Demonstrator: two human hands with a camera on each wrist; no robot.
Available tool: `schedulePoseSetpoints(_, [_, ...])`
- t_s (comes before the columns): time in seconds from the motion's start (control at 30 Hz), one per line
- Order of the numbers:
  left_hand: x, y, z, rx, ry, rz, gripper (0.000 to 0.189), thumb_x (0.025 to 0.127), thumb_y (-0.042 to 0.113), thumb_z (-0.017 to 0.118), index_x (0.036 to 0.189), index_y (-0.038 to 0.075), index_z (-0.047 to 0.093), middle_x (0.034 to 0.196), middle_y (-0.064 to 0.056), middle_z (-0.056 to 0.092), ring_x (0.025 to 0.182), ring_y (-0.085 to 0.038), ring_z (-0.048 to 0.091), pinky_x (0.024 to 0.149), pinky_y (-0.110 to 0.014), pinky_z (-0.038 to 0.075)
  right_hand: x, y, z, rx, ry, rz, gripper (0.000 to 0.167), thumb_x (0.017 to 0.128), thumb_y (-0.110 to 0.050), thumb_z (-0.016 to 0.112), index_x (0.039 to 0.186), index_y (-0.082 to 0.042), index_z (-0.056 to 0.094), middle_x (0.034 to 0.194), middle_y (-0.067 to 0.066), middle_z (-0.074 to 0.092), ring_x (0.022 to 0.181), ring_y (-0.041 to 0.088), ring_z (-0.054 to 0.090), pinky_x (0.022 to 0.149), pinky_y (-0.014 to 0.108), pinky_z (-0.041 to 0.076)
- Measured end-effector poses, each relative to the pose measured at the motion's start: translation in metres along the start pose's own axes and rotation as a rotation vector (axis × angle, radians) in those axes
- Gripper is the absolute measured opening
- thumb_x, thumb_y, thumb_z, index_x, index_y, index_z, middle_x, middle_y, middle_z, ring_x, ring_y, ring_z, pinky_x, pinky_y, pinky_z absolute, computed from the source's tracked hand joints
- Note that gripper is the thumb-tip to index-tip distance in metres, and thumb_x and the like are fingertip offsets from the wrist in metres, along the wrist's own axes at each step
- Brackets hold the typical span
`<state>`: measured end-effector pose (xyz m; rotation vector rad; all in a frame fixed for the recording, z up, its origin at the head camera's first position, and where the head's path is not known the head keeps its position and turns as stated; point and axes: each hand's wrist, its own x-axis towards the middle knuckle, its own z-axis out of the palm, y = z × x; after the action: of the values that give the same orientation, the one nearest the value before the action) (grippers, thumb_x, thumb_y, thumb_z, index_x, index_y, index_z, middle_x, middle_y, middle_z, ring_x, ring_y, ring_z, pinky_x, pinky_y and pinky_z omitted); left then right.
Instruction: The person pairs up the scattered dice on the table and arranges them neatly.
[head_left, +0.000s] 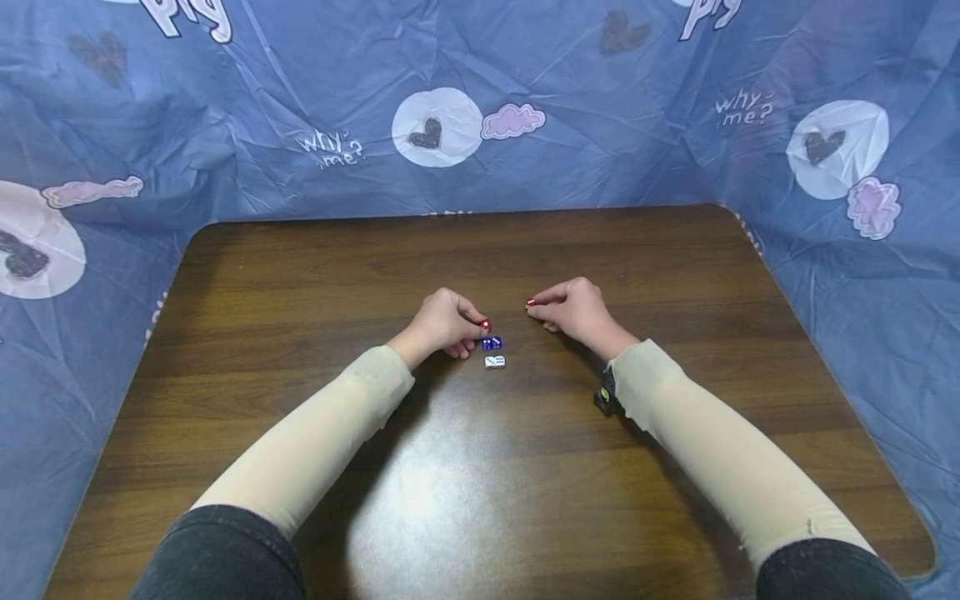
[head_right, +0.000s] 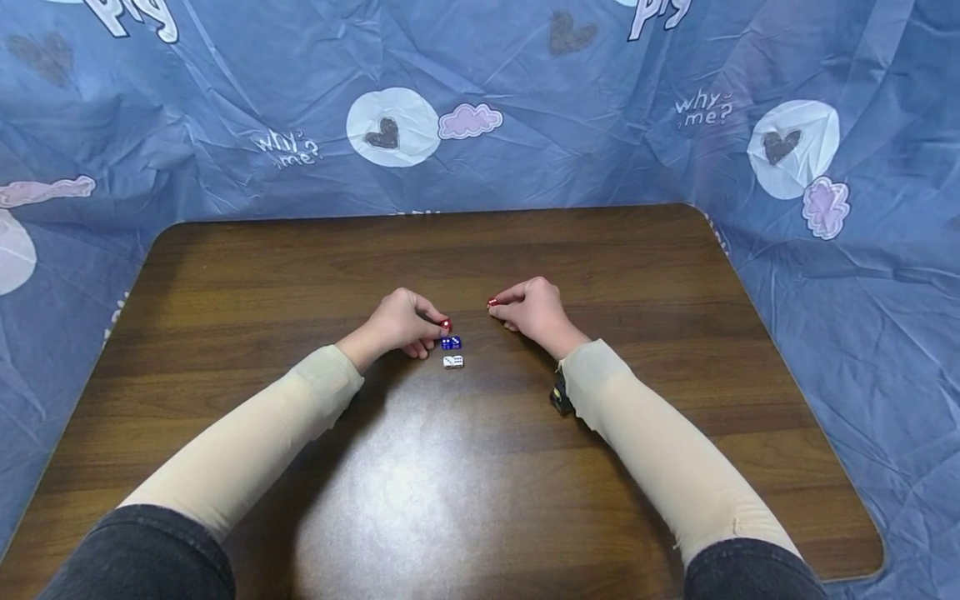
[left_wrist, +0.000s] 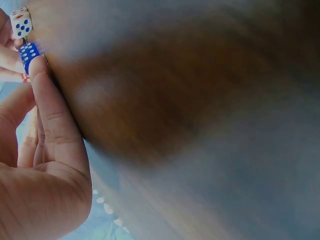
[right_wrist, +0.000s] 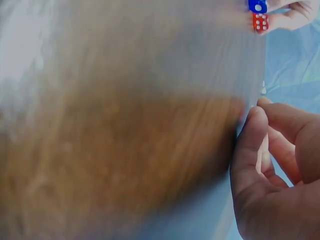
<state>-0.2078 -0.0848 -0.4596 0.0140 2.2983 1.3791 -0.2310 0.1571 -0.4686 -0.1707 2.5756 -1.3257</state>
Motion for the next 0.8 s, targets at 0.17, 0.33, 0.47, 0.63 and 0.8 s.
schedulePoseSetpoints(0.17, [0.0,0.0,0.0,-0.002,0.0,-0.007,0.013,0.088,0.002,0.08,0.1,0.002,0.079,0.065,-0.017,0.069,0.047,-0.02,0.065,0.048,-0.034,0.06,0.0,-0.002,0.008,0.004,-0.067,-0.009,0.014,0.089,-0.017,0.083,0.098,-0.006,0.081,0.084,0.004,0.075,0.067,0.018,0.071,0.059,0.031,0.062])
schedulePoseSetpoints(0.33, [0.0,0.0,-0.001,0.005,0.0,-0.01,0.012,0.088,0.003,0.081,0.099,0.003,0.079,0.065,-0.016,0.069,0.048,-0.02,0.066,0.048,-0.034,0.06,-0.004,-0.012,0.016,-0.002,-0.115,-0.01,0.015,0.088,-0.016,0.083,0.098,-0.006,0.081,0.083,0.003,0.076,0.067,0.017,0.071,0.06,0.031,0.062])
schedulePoseSetpoints(0.47, [0.0,-0.001,-0.001,0.011,0.0,-0.006,0.012,0.088,0.003,0.08,0.1,0.003,0.079,0.066,-0.016,0.069,0.049,-0.02,0.066,0.049,-0.034,0.06,-0.005,-0.018,0.021,-0.015,-0.137,-0.018,0.015,0.088,-0.016,0.084,0.099,-0.006,0.081,0.084,0.004,0.076,0.066,0.017,0.071,0.06,0.03,0.061])
schedulePoseSetpoints(0.63, [0.0,-0.001,-0.001,0.006,-0.004,-0.005,0.012,0.088,0.003,0.08,0.1,0.003,0.079,0.066,-0.016,0.069,0.049,-0.02,0.067,0.049,-0.034,0.061,-0.003,-0.021,0.027,-0.05,-0.156,-0.035,0.015,0.088,-0.017,0.083,0.1,-0.007,0.081,0.082,0.001,0.075,0.065,0.016,0.071,0.059,0.029,0.061])
schedulePoseSetpoints(0.8, [0.0,-0.001,-0.001,-0.002,-0.005,-0.004,0.012,0.088,0.003,0.08,0.099,0.003,0.079,0.066,-0.017,0.069,0.049,-0.02,0.067,0.05,-0.035,0.061,-0.003,-0.024,0.029,-0.101,-0.168,-0.073,0.014,0.088,-0.018,0.083,0.099,-0.01,0.082,0.076,-0.001,0.074,0.063,0.016,0.069,0.057,0.029,0.059])
